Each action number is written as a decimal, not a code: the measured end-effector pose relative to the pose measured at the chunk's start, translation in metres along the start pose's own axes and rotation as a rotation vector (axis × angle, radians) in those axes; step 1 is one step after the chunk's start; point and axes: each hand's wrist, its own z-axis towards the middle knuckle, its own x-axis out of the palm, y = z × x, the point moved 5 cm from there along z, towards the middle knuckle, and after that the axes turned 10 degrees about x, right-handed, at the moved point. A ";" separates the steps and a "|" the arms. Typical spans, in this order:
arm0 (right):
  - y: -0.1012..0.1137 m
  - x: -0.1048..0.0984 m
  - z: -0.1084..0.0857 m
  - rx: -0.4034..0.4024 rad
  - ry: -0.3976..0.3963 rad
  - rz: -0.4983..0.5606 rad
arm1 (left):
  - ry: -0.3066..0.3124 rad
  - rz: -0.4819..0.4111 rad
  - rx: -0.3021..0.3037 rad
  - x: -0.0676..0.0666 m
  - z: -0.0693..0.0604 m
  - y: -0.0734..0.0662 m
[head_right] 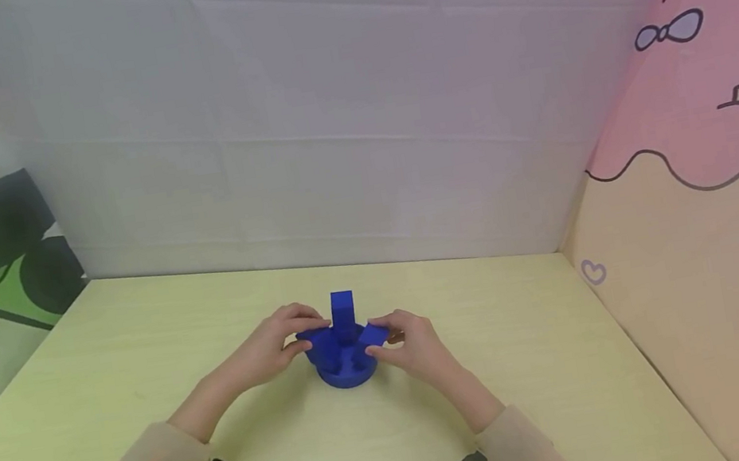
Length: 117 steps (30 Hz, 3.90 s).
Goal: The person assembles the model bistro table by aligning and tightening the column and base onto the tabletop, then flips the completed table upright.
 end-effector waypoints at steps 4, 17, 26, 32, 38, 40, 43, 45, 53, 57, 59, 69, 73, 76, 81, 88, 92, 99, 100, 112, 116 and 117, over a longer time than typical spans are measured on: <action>0.000 0.000 0.000 0.005 -0.004 -0.009 | 0.011 -0.036 -0.021 0.003 -0.001 0.002; -0.001 0.000 0.000 0.011 -0.009 -0.019 | -0.195 -0.214 -0.446 0.010 -0.011 0.011; -0.001 0.000 0.001 0.002 -0.008 -0.017 | -0.239 -0.295 -0.525 0.014 -0.013 0.019; -0.001 0.001 0.001 -0.002 -0.002 0.004 | -0.217 -0.332 -0.483 0.015 -0.012 0.023; -0.001 0.001 0.001 -0.001 0.000 0.018 | -0.189 -0.346 -0.428 0.015 -0.010 0.025; -0.001 0.001 0.000 0.002 -0.001 0.019 | -0.179 -0.354 -0.400 0.014 -0.009 0.026; 0.000 0.001 0.000 0.010 -0.004 0.014 | -0.165 -0.372 -0.366 0.014 -0.009 0.027; 0.000 0.001 0.000 0.011 -0.006 0.007 | -0.165 -0.390 -0.350 0.014 -0.008 0.028; 0.001 0.001 -0.001 -0.001 -0.006 0.022 | -0.143 -0.451 -0.302 0.017 -0.003 0.033; 0.001 0.001 -0.001 0.002 -0.004 0.023 | -0.116 -0.455 -0.291 0.018 -0.001 0.032; 0.001 0.001 -0.001 0.000 -0.003 0.024 | -0.115 -0.452 -0.293 0.018 -0.001 0.031; 0.001 0.001 -0.002 -0.009 -0.005 0.008 | -0.252 -0.418 -0.489 0.018 -0.003 0.030; 0.001 0.001 -0.002 -0.011 -0.010 -0.003 | -0.293 -0.339 -0.563 0.020 0.001 0.021; 0.001 0.001 -0.002 -0.002 -0.010 -0.008 | -0.298 -0.280 -0.568 0.021 0.005 0.015; 0.001 0.001 -0.002 0.010 -0.009 -0.005 | -0.309 -0.244 -0.574 0.026 0.010 0.013; 0.001 0.001 -0.001 -0.002 -0.007 -0.003 | -0.326 -0.283 -0.561 0.030 0.010 0.016; 0.002 0.001 -0.002 0.002 -0.011 -0.010 | -0.331 -0.297 -0.542 0.029 0.009 0.016; 0.002 0.000 -0.002 0.001 -0.006 -0.014 | -0.288 -0.325 -0.506 0.026 0.006 0.015; 0.002 0.000 -0.002 0.002 -0.005 -0.012 | -0.277 -0.325 -0.497 0.026 0.006 0.015; 0.001 0.001 -0.001 0.010 -0.006 -0.023 | -0.131 -0.291 -0.284 0.022 0.006 0.008; 0.001 0.001 -0.001 0.012 -0.003 -0.023 | -0.070 -0.302 -0.162 0.021 0.004 0.003; 0.001 0.001 -0.001 0.013 -0.003 -0.024 | -0.056 -0.311 -0.140 0.022 0.004 0.003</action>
